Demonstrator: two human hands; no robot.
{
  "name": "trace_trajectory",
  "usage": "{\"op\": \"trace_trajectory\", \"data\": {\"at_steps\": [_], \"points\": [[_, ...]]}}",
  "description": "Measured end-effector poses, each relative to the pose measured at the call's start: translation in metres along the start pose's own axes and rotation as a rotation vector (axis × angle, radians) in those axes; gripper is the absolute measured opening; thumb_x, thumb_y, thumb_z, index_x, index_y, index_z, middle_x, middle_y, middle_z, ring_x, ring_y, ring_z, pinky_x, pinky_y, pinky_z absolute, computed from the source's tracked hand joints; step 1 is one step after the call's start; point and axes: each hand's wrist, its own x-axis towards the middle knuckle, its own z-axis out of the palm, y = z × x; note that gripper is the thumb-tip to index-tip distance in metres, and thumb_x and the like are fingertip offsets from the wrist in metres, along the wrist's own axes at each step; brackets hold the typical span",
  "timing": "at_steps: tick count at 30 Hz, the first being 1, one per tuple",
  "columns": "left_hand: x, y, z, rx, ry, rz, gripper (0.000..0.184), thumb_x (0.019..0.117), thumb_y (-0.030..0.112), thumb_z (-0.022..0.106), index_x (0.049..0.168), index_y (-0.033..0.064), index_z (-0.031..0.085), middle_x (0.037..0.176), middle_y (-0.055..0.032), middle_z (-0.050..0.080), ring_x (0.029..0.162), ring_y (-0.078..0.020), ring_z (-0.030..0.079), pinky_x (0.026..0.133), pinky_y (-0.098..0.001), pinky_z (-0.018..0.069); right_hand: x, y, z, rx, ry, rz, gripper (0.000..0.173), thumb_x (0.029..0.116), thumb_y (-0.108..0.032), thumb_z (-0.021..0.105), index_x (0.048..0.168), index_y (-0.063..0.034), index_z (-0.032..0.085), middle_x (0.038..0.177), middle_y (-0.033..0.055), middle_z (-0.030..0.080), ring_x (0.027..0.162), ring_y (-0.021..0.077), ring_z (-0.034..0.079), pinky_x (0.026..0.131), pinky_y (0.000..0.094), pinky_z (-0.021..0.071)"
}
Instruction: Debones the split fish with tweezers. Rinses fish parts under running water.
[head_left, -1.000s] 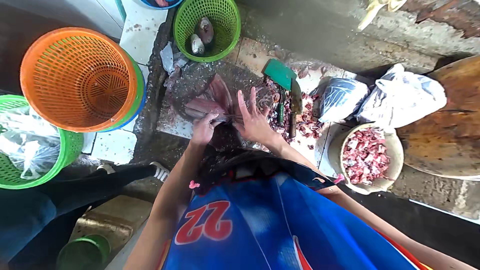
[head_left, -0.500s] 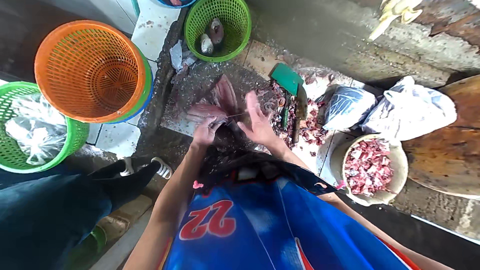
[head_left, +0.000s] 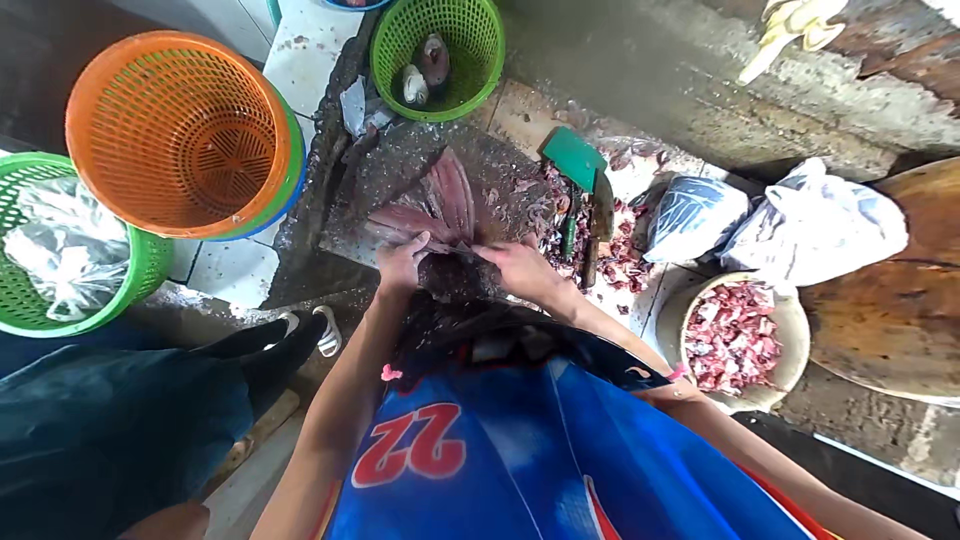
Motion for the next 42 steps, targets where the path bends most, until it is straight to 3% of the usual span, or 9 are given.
{"op": "trace_trajectory", "data": {"at_steps": [5, 12, 15, 18, 23, 29, 35, 39, 42], "points": [[-0.006, -0.006, 0.006, 0.15, 0.052, 0.129, 0.056, 0.0674, -0.009, 0.088, 0.116, -0.004, 0.062, 0.108, -0.0168, 0.073, 0.098, -0.0252, 0.073, 0.085, -0.0446, 0.0634, -0.045, 0.038, 0.024, 0.115, 0.253, 0.029, 0.063, 0.0825, -0.023, 0.078, 0.143, -0.0193, 0.061, 0.133, 0.0132, 0.066, 0.119, 0.0352, 0.063, 0.099, 0.0666, 0.046], [-0.025, -0.024, 0.018, 0.221, -0.043, -0.008, 0.038, 0.0808, 0.001, 0.085, 0.112, -0.0079, 0.065, 0.101, -0.0194, 0.075, 0.085, -0.0301, 0.077, 0.078, -0.0452, 0.0675, -0.167, 0.114, 0.1, -0.009, 0.131, 0.372, 0.073, 0.082, -0.05, 0.067, 0.144, -0.0108, 0.059, 0.13, 0.0271, 0.061, 0.123, 0.0469, 0.057, 0.099, 0.0738, 0.0383], [-0.029, -0.019, -0.002, 0.218, -0.086, -0.022, 0.044, 0.0976, 0.039, 0.071, 0.122, 0.0025, 0.064, 0.108, -0.0135, 0.072, 0.094, -0.0245, 0.073, 0.085, -0.0462, 0.0627, -0.194, 0.101, 0.087, 0.065, 0.105, 0.501, 0.064, 0.0839, -0.041, 0.066, 0.139, -0.0089, 0.063, 0.122, 0.0258, 0.065, 0.116, 0.0449, 0.061, 0.098, 0.0715, 0.039], [-0.029, -0.024, -0.001, 0.176, -0.044, 0.025, 0.029, 0.0993, 0.023, 0.069, 0.119, 0.0018, 0.064, 0.107, -0.0128, 0.071, 0.094, -0.0225, 0.072, 0.085, -0.0449, 0.0616, -0.177, 0.079, 0.059, 0.166, 0.291, 0.494, 0.064, 0.086, -0.038, 0.071, 0.14, -0.0044, 0.062, 0.118, 0.0259, 0.067, 0.108, 0.0448, 0.064, 0.098, 0.0708, 0.0413], [-0.02, -0.035, 0.02, 0.27, -0.076, 0.098, 0.049, 0.0655, -0.004, 0.093, 0.108, -0.005, 0.066, 0.099, -0.0171, 0.076, 0.087, -0.0283, 0.077, 0.08, -0.0458, 0.0676, -0.106, 0.056, 0.024, 0.387, 0.453, 0.257, 0.071, 0.0814, -0.037, 0.077, 0.143, -0.0055, 0.059, 0.12, 0.0205, 0.065, 0.103, 0.0336, 0.065, 0.088, 0.0548, 0.0547], [0.008, 0.003, 0.0, -0.067, 0.115, -0.004, 0.04, 0.1013, 0.029, 0.066, 0.128, 0.0001, 0.058, 0.119, -0.0172, 0.068, 0.108, -0.0278, 0.068, 0.092, -0.0506, 0.058, -0.035, 0.013, -0.017, 0.949, 0.066, -0.094, 0.037, 0.0879, -0.017, 0.077, 0.122, -0.004, 0.073, 0.088, 0.0048, 0.074, 0.072, 0.01, 0.067, 0.071, 0.0328, 0.0598], [0.023, 0.016, -0.029, -0.15, -0.033, -0.038, 0.035, 0.0991, 0.018, 0.066, 0.129, 0.0016, 0.06, 0.12, -0.0163, 0.068, 0.108, -0.0278, 0.068, 0.092, -0.0502, 0.0576, 0.002, -0.018, -0.023, 0.815, -0.031, -0.077, 0.03, 0.089, -0.018, 0.077, 0.117, -0.0079, 0.078, 0.085, 0.0054, 0.076, 0.068, 0.0106, 0.066, 0.068, 0.0347, 0.0571], [0.038, 0.031, -0.035, -0.046, 0.075, -0.06, 0.048, 0.0988, 0.036, 0.069, 0.133, 0.0046, 0.058, 0.121, -0.0162, 0.068, 0.108, -0.0285, 0.068, 0.089, -0.051, 0.0595, 0.007, -0.025, -0.027, 0.842, -0.044, -0.062, 0.03, 0.0911, -0.016, 0.076, 0.119, -0.0061, 0.077, 0.087, 0.0073, 0.075, 0.068, 0.0113, 0.064, 0.065, 0.033, 0.0552], [0.046, 0.039, -0.037, -0.028, 0.065, -0.051, 0.024, 0.0946, 0.015, 0.07, 0.114, 0.0013, 0.064, 0.102, -0.0149, 0.07, 0.089, -0.0262, 0.07, 0.078, -0.0462, 0.0612, 0.013, -0.027, -0.021, 0.859, -0.034, -0.074, 0.029, 0.0898, -0.015, 0.077, 0.117, -0.0057, 0.077, 0.087, 0.006, 0.076, 0.069, 0.0101, 0.067, 0.067, 0.0319, 0.0583]]}}
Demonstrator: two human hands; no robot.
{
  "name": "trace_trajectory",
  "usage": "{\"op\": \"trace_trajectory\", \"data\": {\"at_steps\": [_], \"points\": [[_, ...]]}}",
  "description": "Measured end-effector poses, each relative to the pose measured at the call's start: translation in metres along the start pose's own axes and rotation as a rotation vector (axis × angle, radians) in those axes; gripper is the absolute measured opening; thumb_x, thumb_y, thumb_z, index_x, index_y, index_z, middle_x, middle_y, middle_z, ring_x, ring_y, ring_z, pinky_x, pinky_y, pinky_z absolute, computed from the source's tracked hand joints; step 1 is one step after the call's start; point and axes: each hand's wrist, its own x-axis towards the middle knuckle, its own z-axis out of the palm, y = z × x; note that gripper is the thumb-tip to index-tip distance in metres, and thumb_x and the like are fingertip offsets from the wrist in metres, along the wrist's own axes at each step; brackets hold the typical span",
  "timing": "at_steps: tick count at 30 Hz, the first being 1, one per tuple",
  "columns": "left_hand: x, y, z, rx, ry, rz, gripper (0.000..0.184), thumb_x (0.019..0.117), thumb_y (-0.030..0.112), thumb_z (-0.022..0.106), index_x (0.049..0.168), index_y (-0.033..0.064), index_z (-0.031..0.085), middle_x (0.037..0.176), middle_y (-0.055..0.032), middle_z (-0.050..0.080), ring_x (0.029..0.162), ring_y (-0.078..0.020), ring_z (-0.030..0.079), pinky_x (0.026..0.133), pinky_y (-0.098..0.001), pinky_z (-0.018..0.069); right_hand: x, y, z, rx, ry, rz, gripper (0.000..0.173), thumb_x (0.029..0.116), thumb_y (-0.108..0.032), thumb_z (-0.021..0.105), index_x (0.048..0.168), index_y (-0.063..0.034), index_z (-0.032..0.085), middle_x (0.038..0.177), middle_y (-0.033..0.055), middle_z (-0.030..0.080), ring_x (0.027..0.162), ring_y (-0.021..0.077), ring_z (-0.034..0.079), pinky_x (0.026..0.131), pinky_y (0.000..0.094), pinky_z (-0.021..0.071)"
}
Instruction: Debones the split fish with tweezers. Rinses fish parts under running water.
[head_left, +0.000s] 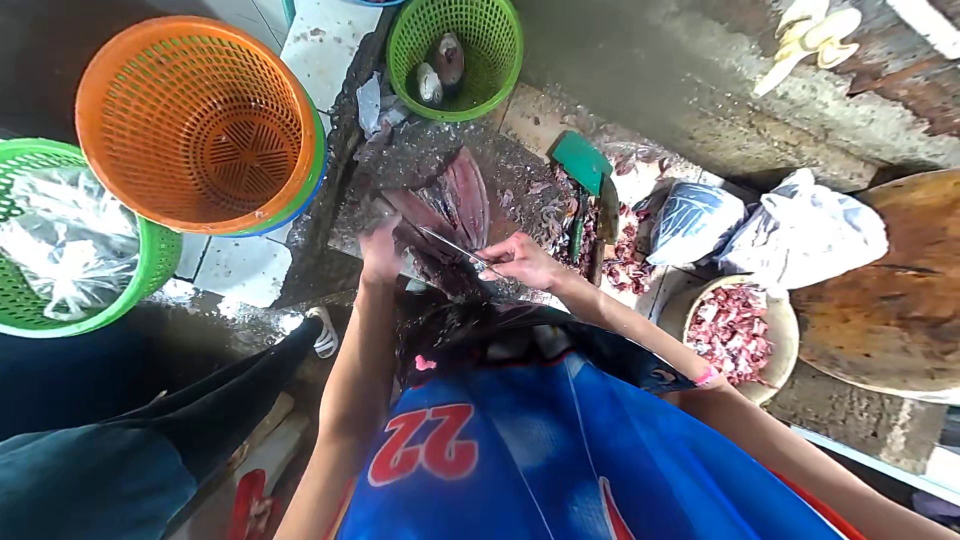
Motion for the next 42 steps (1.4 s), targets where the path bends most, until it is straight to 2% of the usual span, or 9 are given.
{"op": "trace_trajectory", "data": {"at_steps": [3, 13, 18, 27, 31, 35, 38, 40, 42], "points": [[-0.003, 0.001, 0.0, -0.044, -0.154, 0.0, 0.02, 0.0918, 0.004, 0.067, 0.111, 0.0004, 0.062, 0.099, -0.0135, 0.07, 0.085, -0.024, 0.069, 0.077, -0.0426, 0.0606, 0.003, 0.005, 0.005, -0.001, 0.02, 0.027, 0.027, 0.0904, -0.016, 0.077, 0.115, -0.0061, 0.078, 0.09, 0.0068, 0.077, 0.073, 0.0114, 0.07, 0.073, 0.0351, 0.0598], [-0.015, -0.01, 0.01, -0.175, -0.203, 0.076, 0.016, 0.1006, 0.011, 0.061, 0.114, 0.0028, 0.064, 0.104, -0.0112, 0.069, 0.094, -0.0228, 0.068, 0.086, -0.0446, 0.0588, 0.016, 0.024, 0.02, 0.047, 0.081, -0.106, 0.032, 0.0897, -0.019, 0.072, 0.117, -0.0015, 0.075, 0.08, 0.0034, 0.071, 0.065, 0.0052, 0.06, 0.065, 0.028, 0.0535], [-0.008, -0.002, 0.01, -0.175, -0.173, 0.099, 0.015, 0.1019, 0.01, 0.059, 0.114, 0.0009, 0.06, 0.1, -0.0116, 0.068, 0.09, -0.0227, 0.069, 0.083, -0.0437, 0.0596, 0.014, 0.033, 0.03, 0.002, 0.095, -0.139, 0.04, 0.0889, -0.022, 0.073, 0.123, -0.0017, 0.072, 0.082, 0.0062, 0.07, 0.067, 0.0098, 0.062, 0.068, 0.0326, 0.0559], [-0.015, -0.007, 0.018, -0.14, -0.36, 0.127, 0.017, 0.1037, 0.011, 0.055, 0.114, 0.0014, 0.063, 0.1, -0.0104, 0.071, 0.091, -0.0216, 0.07, 0.087, -0.0434, 0.0597, 0.033, 0.027, 0.027, -0.021, 0.119, -0.128, 0.041, 0.0897, -0.024, 0.074, 0.125, -0.0027, 0.071, 0.084, 0.0054, 0.07, 0.068, 0.0102, 0.063, 0.069, 0.0336, 0.0566], [0.002, 0.007, 0.01, -0.023, -0.439, 0.089, 0.013, 0.0937, 0.001, 0.064, 0.106, 0.0023, 0.062, 0.095, -0.0096, 0.07, 0.087, -0.0218, 0.07, 0.085, -0.0443, 0.0601, 0.042, 0.013, 0.021, -0.217, 0.026, -0.04, 0.042, 0.0873, -0.027, 0.077, 0.124, -0.0086, 0.074, 0.094, 0.0064, 0.077, 0.082, 0.0149, 0.071, 0.082, 0.0428, 0.0592], [0.007, 0.03, 0.017, 0.172, -0.502, -0.069, 0.041, 0.0812, -0.013, 0.07, 0.117, 0.0009, 0.058, 0.102, -0.0118, 0.07, 0.086, -0.0222, 0.07, 0.077, -0.0416, 0.062, 0.037, -0.002, 0.002, -0.277, -0.019, 0.053, 0.048, 0.0799, -0.02, 0.085, 0.127, -0.0145, 0.075, 0.101, 0.0053, 0.078, 0.091, 0.0192, 0.073, 0.09, 0.0489, 0.0576], [0.003, 0.025, 0.022, 0.056, -0.502, -0.172, 0.031, 0.081, -0.012, 0.067, 0.108, 0.0029, 0.062, 0.095, -0.0112, 0.071, 0.081, -0.021, 0.07, 0.076, -0.0392, 0.0617, 0.009, -0.004, -0.024, 0.296, -0.04, 0.007, 0.092, 0.0757, -0.011, 0.082, 0.158, -0.011, 0.041, 0.136, 0.0157, 0.067, 0.116, 0.0276, 0.069, 0.098, 0.0442, 0.0593], [-0.002, 0.011, 0.029, -0.109, -0.436, -0.218, 0.021, 0.0877, -0.007, 0.064, 0.106, 0.0027, 0.063, 0.096, -0.0105, 0.07, 0.084, -0.0194, 0.069, 0.081, -0.0355, 0.0603, -0.005, 0.007, -0.027, 0.777, 0.044, -0.156, 0.111, 0.0784, -0.027, 0.078, 0.166, -0.0172, 0.01, 0.159, 0.0213, 0.042, 0.128, 0.036, 0.06, 0.099, 0.049, 0.057], [-0.015, -0.005, 0.043, -0.269, -0.323, -0.211, 0.016, 0.0925, -0.004, 0.062, 0.107, 0.0027, 0.061, 0.097, -0.0101, 0.068, 0.087, -0.0197, 0.068, 0.084, -0.0344, 0.0596, -0.006, 0.013, -0.01, 1.038, 0.272, -0.35, 0.125, 0.0773, -0.052, 0.081, 0.165, -0.0327, -0.006, 0.17, 0.0134, 0.023, 0.142, 0.034, 0.047, 0.104, 0.0505, 0.052]]}}
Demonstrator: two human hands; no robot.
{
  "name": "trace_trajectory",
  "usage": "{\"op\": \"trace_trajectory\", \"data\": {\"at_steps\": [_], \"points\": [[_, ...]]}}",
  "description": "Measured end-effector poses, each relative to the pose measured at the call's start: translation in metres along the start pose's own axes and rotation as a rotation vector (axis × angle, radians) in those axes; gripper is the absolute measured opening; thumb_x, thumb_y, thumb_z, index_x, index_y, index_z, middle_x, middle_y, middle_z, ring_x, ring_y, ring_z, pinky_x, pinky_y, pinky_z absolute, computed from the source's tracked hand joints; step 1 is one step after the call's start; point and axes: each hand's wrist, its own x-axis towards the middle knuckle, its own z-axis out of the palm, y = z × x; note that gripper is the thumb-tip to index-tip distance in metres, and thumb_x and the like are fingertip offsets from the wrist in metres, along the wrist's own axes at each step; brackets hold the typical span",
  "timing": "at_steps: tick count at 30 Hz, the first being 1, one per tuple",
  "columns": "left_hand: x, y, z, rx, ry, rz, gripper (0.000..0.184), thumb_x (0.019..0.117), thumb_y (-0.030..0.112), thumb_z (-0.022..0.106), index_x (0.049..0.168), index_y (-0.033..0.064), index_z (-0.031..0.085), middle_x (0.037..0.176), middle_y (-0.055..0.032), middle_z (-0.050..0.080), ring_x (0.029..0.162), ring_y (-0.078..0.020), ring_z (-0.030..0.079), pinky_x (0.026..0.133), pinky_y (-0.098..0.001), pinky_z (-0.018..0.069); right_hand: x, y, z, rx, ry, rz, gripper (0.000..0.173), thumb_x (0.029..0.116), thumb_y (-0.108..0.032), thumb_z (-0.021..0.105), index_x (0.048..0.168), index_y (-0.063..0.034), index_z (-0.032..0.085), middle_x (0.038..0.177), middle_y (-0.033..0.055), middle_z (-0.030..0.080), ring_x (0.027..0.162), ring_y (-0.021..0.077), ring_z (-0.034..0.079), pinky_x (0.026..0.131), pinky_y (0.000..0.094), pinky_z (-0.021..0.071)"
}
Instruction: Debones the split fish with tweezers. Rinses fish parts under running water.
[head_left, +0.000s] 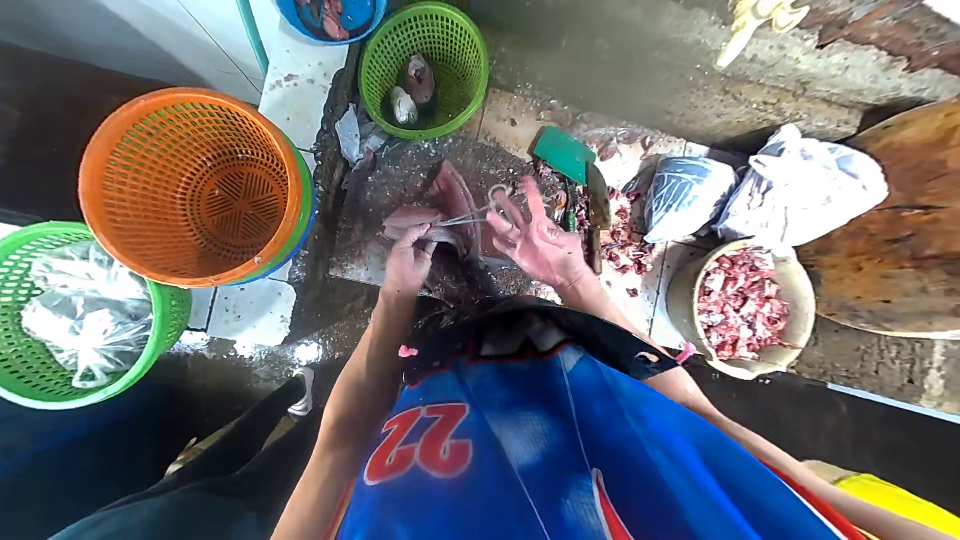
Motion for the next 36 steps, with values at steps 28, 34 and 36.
{"op": "trace_trajectory", "data": {"at_steps": [28, 34, 36], "points": [[-0.004, -0.016, 0.004, -0.122, 0.033, 0.091, 0.015, 0.0956, -0.002, 0.058, 0.11, 0.0022, 0.059, 0.104, -0.0116, 0.067, 0.097, -0.0217, 0.067, 0.091, -0.0367, 0.0579, 0.008, 0.028, -0.013, -0.101, 0.16, -0.112, 0.097, 0.0991, -0.06, 0.053, 0.163, -0.0359, -0.015, 0.173, 0.0036, 0.015, 0.144, 0.0256, 0.047, 0.108, 0.0475, 0.0506], [-0.005, -0.028, -0.006, 0.017, 0.029, 0.08, 0.022, 0.0928, -0.002, 0.059, 0.114, 0.0035, 0.059, 0.108, -0.0117, 0.066, 0.102, -0.0226, 0.065, 0.093, -0.0396, 0.0552, 0.022, 0.024, -0.011, -1.233, 0.237, -0.063, 0.071, 0.1034, -0.025, 0.059, 0.165, -0.0232, 0.026, 0.138, -0.0018, 0.068, 0.108, 0.0167, 0.073, 0.088, 0.0483, 0.0593], [-0.006, -0.025, -0.016, 0.009, -0.002, 0.056, 0.021, 0.0948, 0.002, 0.059, 0.115, 0.005, 0.06, 0.111, -0.0101, 0.067, 0.105, -0.021, 0.065, 0.095, -0.0373, 0.0552, 0.025, 0.025, -0.018, -0.442, 0.2, -0.087, 0.079, 0.1051, -0.023, 0.053, 0.167, -0.0234, 0.004, 0.149, 0.0117, 0.057, 0.101, 0.0206, 0.072, 0.077, 0.0353, 0.0614]]}}
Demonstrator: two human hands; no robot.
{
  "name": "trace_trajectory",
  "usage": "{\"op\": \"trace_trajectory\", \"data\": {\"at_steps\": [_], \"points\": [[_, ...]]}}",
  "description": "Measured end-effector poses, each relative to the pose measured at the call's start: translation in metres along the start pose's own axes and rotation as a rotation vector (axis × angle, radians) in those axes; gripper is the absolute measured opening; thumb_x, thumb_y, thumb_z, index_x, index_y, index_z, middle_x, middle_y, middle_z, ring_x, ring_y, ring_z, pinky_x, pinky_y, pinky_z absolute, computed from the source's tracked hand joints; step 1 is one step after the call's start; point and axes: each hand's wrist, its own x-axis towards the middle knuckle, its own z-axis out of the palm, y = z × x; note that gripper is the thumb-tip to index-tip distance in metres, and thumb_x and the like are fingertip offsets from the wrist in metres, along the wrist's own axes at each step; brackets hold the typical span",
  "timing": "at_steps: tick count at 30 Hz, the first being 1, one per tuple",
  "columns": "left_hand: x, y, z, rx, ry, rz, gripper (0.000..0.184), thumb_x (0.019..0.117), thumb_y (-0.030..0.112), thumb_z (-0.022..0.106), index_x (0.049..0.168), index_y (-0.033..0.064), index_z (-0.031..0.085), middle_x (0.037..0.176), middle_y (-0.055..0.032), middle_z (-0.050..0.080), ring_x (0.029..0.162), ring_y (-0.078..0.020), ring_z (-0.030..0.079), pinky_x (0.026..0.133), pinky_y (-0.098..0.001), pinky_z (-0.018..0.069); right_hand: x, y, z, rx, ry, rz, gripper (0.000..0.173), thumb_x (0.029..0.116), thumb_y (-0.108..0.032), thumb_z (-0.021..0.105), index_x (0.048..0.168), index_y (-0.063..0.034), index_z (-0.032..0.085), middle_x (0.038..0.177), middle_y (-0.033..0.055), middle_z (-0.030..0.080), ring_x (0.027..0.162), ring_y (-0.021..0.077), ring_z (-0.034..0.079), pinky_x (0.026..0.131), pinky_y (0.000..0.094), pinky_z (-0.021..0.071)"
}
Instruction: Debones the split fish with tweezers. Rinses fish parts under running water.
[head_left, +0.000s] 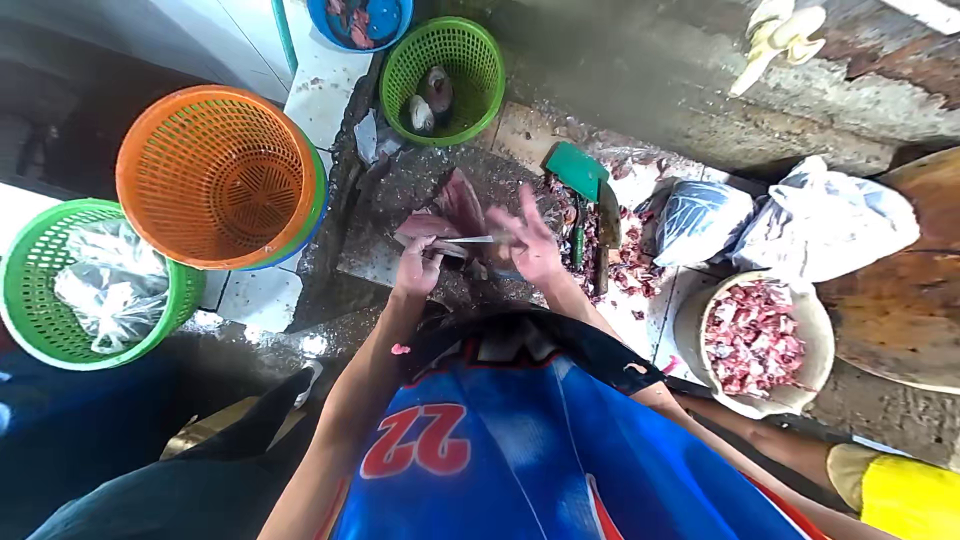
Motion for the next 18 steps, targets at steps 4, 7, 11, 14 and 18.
{"op": "trace_trajectory", "data": {"at_steps": [4, 7, 11, 14, 18], "points": [[0.0, 0.006, 0.001, 0.021, 0.13, 0.062, 0.026, 0.0914, -0.005, 0.063, 0.117, 0.001, 0.059, 0.108, -0.0127, 0.067, 0.1, -0.0234, 0.066, 0.091, -0.0413, 0.0561, -0.009, -0.014, 0.01, -0.637, -0.168, -0.202, 0.11, 0.0853, -0.014, 0.076, 0.166, -0.0084, 0.002, 0.167, 0.0201, 0.027, 0.136, 0.0306, 0.056, 0.108, 0.0493, 0.0539], [-0.002, 0.01, -0.003, 0.086, 0.169, 0.133, 0.044, 0.0819, -0.013, 0.072, 0.121, -0.0007, 0.057, 0.111, -0.0152, 0.069, 0.101, -0.0257, 0.068, 0.089, -0.0447, 0.0585, -0.018, -0.022, 0.024, -1.304, -0.421, -0.001, 0.098, 0.0777, -0.014, 0.076, 0.162, -0.0377, 0.033, 0.129, 0.0124, 0.07, 0.113, 0.0415, 0.066, 0.1, 0.0805, 0.0361], [-0.012, 0.018, -0.005, 0.169, 0.221, 0.161, 0.059, 0.0686, -0.025, 0.066, 0.121, -0.0006, 0.055, 0.112, -0.0163, 0.068, 0.099, -0.0262, 0.069, 0.086, -0.0463, 0.0598, -0.02, -0.009, 0.02, -1.29, -0.669, 0.181, 0.062, 0.0844, -0.025, 0.078, 0.144, -0.0244, 0.061, 0.132, 0.0096, 0.069, 0.126, 0.035, 0.06, 0.106, 0.0732, 0.0355], [-0.014, 0.025, -0.008, 0.138, 0.245, 0.173, 0.05, 0.076, -0.02, 0.067, 0.122, -0.0018, 0.056, 0.115, -0.0164, 0.067, 0.104, -0.0263, 0.067, 0.09, -0.0465, 0.0586, -0.032, 0.0, -0.004, -1.211, -0.564, 0.097, 0.058, 0.0821, -0.024, 0.08, 0.139, -0.0198, 0.066, 0.122, 0.0112, 0.07, 0.113, 0.0324, 0.066, 0.101, 0.0644, 0.0484], [-0.023, 0.015, -0.009, 0.317, 0.319, 0.172, 0.031, 0.0871, -0.005, 0.071, 0.116, -0.0012, 0.06, 0.109, -0.0144, 0.066, 0.097, -0.0227, 0.065, 0.086, -0.042, 0.058, -0.083, 0.002, -0.06, -1.451, -0.157, -0.01, 0.072, 0.0778, -0.044, 0.078, 0.142, -0.0152, 0.061, 0.133, 0.0194, 0.063, 0.122, 0.0411, 0.06, 0.096, 0.0705, 0.0437]]}}
